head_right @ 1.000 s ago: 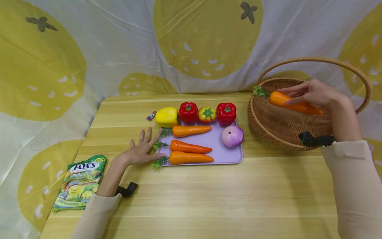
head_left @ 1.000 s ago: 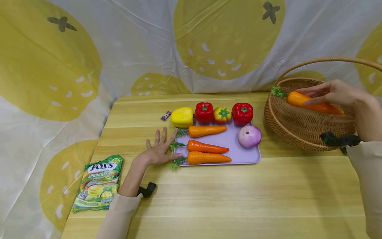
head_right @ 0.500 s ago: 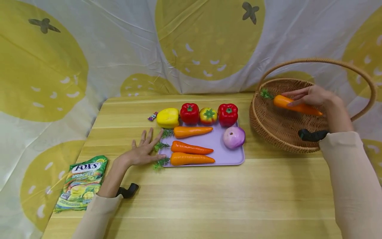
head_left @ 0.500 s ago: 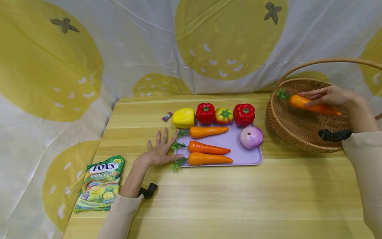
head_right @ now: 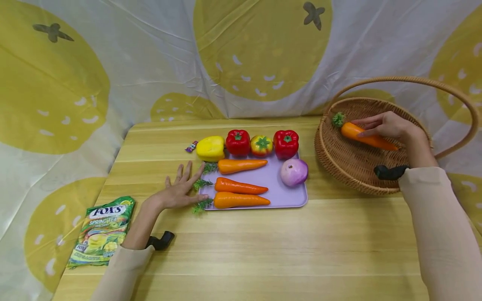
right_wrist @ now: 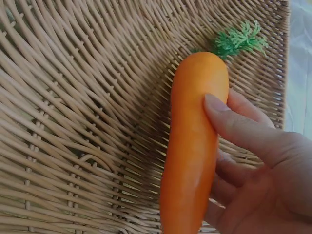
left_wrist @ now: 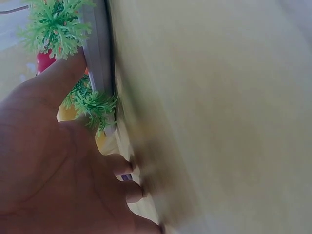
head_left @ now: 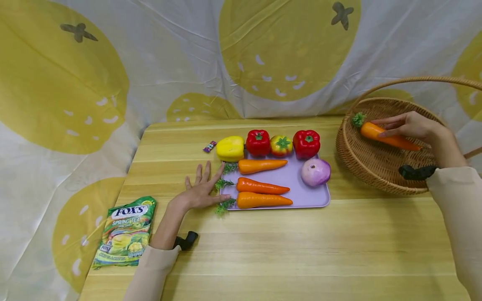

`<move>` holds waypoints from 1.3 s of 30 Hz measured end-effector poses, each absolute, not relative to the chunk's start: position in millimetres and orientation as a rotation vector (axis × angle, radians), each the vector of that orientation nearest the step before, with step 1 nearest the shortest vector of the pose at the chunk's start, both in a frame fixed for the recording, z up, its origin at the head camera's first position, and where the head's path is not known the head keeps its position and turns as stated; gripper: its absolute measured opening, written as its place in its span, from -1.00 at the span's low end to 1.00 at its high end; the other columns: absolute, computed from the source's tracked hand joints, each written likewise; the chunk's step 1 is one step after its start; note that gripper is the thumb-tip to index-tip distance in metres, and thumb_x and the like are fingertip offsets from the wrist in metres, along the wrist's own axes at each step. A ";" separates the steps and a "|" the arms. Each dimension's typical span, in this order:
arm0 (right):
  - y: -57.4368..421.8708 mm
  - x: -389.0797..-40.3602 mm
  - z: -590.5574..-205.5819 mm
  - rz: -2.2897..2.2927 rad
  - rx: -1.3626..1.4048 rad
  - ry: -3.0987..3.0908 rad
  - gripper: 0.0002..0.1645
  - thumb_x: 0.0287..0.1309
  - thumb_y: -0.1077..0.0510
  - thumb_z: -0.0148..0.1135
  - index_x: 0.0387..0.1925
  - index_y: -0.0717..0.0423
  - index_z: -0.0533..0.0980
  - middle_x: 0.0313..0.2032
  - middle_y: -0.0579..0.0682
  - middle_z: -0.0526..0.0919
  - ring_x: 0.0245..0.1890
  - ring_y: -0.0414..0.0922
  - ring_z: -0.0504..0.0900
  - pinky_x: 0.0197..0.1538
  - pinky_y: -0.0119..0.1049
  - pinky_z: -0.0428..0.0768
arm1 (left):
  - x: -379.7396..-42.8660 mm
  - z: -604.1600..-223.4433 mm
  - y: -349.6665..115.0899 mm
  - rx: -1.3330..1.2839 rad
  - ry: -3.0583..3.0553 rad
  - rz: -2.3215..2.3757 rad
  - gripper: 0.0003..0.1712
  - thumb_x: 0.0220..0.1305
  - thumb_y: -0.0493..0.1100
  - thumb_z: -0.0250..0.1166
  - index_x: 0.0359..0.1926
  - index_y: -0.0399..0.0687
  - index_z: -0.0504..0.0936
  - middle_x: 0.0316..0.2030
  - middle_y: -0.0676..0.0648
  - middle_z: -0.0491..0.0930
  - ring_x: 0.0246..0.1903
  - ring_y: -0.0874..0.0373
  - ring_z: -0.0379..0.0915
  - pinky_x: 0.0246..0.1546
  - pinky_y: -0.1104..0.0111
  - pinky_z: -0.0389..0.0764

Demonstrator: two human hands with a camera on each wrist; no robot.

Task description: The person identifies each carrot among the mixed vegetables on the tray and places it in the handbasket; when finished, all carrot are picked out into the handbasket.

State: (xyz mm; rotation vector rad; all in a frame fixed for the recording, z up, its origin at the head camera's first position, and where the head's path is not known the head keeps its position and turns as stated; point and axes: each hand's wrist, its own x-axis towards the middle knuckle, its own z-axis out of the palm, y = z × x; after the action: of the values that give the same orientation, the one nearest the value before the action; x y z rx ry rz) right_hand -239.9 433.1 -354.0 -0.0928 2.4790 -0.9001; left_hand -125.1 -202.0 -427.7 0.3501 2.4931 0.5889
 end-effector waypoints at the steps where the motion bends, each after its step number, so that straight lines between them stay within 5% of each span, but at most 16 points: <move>1: 433.1 -239.8 -354.8 -0.912 -0.087 2.479 -0.38 0.39 -0.08 0.33 0.42 -0.29 0.45 0.08 -0.72 0.42 0.48 0.41 0.13 0.40 0.40 0.22 | -125.0 -427.3 -202.1 0.351 2.493 0.589 0.18 0.35 0.44 0.21 0.62 0.57 -0.46 0.59 -0.09 -0.81 0.55 -0.18 -0.99 0.38 -0.48 -0.66; 5: 435.0 -240.2 -359.3 -0.922 -0.084 2.500 -0.42 0.38 -0.06 0.34 0.38 -0.21 0.51 -0.04 -0.82 0.46 0.49 0.35 0.16 0.42 0.42 0.17 | -124.5 -426.0 -202.8 0.349 2.493 0.592 0.18 0.35 0.44 0.22 0.62 0.57 -0.45 0.59 -0.10 -0.81 0.55 -0.18 -0.99 0.38 -0.49 -0.65; 7: 436.6 -241.0 -362.4 -0.934 -0.087 2.506 -0.44 0.37 -0.05 0.35 0.35 -0.14 0.54 -0.05 -0.83 0.49 0.47 0.05 0.31 0.43 0.40 0.17 | -124.4 -425.7 -203.5 0.347 2.493 0.592 0.18 0.35 0.44 0.22 0.63 0.56 -0.45 0.59 -0.10 -0.80 0.55 -0.18 -0.99 0.38 -0.49 -0.65; 10: 439.1 -242.1 -366.1 -0.932 -0.091 2.522 -0.46 0.37 -0.05 0.36 0.32 -0.06 0.57 -0.02 -0.82 0.50 0.20 -0.51 0.45 0.43 -0.13 0.43 | -124.8 -426.0 -204.1 0.344 2.493 0.591 0.18 0.34 0.45 0.22 0.63 0.57 -0.45 0.59 -0.09 -0.81 0.55 -0.18 -0.99 0.38 -0.48 -0.65; 13: 440.9 -241.9 -367.6 -0.952 -0.096 2.531 -0.46 0.36 -0.02 0.37 0.30 0.06 0.58 -0.01 -0.80 0.52 -0.06 -0.79 0.39 0.06 -0.60 0.51 | -125.5 -427.1 -204.2 0.346 2.492 0.591 0.19 0.33 0.48 0.21 0.62 0.57 -0.45 0.59 -0.08 -0.81 0.55 -0.17 -0.99 0.38 -0.48 -0.66; 15: 441.3 -241.1 -367.8 -0.969 -0.094 2.533 -0.44 0.35 -0.01 0.38 0.30 0.10 0.57 -0.03 -0.78 0.55 -0.08 -0.78 0.43 -0.09 -0.69 0.49 | -125.8 -428.0 -204.0 0.346 2.492 0.589 0.19 0.32 0.50 0.20 0.62 0.58 -0.45 0.59 -0.08 -0.81 0.55 -0.17 -0.99 0.38 -0.47 -0.66; 21: 440.5 -239.4 -368.3 -0.988 -0.052 2.522 -0.39 0.30 -0.01 0.42 0.34 0.01 0.55 -0.07 -0.79 0.55 -0.11 -0.71 0.51 -0.11 -0.46 0.66 | -126.0 -429.2 -204.8 0.346 2.492 0.586 0.20 0.30 0.52 0.20 0.62 0.58 -0.45 0.59 -0.08 -0.81 0.56 -0.18 -0.98 0.38 -0.47 -0.66; 26: 439.1 -239.6 -368.8 -0.967 -0.034 2.501 -0.38 0.29 -0.08 0.42 0.36 -0.16 0.54 -0.04 -0.81 0.52 -0.10 -0.76 0.44 -0.09 -0.59 0.56 | -125.9 -428.5 -205.8 0.352 2.506 0.580 0.22 0.27 0.56 0.18 0.62 0.57 -0.45 0.60 -0.10 -0.79 0.56 -0.20 -0.96 0.38 -0.49 -0.63; 33: 437.0 -238.5 -367.9 -1.039 -0.053 2.480 -0.42 0.32 0.05 0.41 0.33 0.00 0.56 -0.03 -0.76 0.58 -0.07 -0.67 0.57 -0.08 -0.46 0.68 | -127.2 -428.4 -204.8 0.356 2.505 0.584 0.23 0.24 0.59 0.17 0.61 0.60 -0.46 0.60 -0.10 -0.78 0.57 -0.19 -0.96 0.38 -0.49 -0.63; 39: 437.9 -238.0 -367.0 -1.081 -0.053 2.456 -0.49 0.32 0.10 0.41 0.28 -0.21 0.61 0.08 -0.61 0.64 -0.07 -0.59 0.63 -0.08 -0.45 0.69 | -127.9 -429.2 -203.8 0.353 2.500 0.588 0.22 0.26 0.57 0.18 0.61 0.61 -0.47 0.60 -0.10 -0.78 0.56 -0.18 -0.97 0.38 -0.49 -0.64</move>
State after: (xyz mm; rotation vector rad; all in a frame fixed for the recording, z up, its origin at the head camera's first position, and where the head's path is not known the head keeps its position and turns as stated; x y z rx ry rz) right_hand -238.0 437.9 -367.0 -0.0529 2.4564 -1.0807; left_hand -127.9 -203.8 -429.2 0.3532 2.5001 0.5880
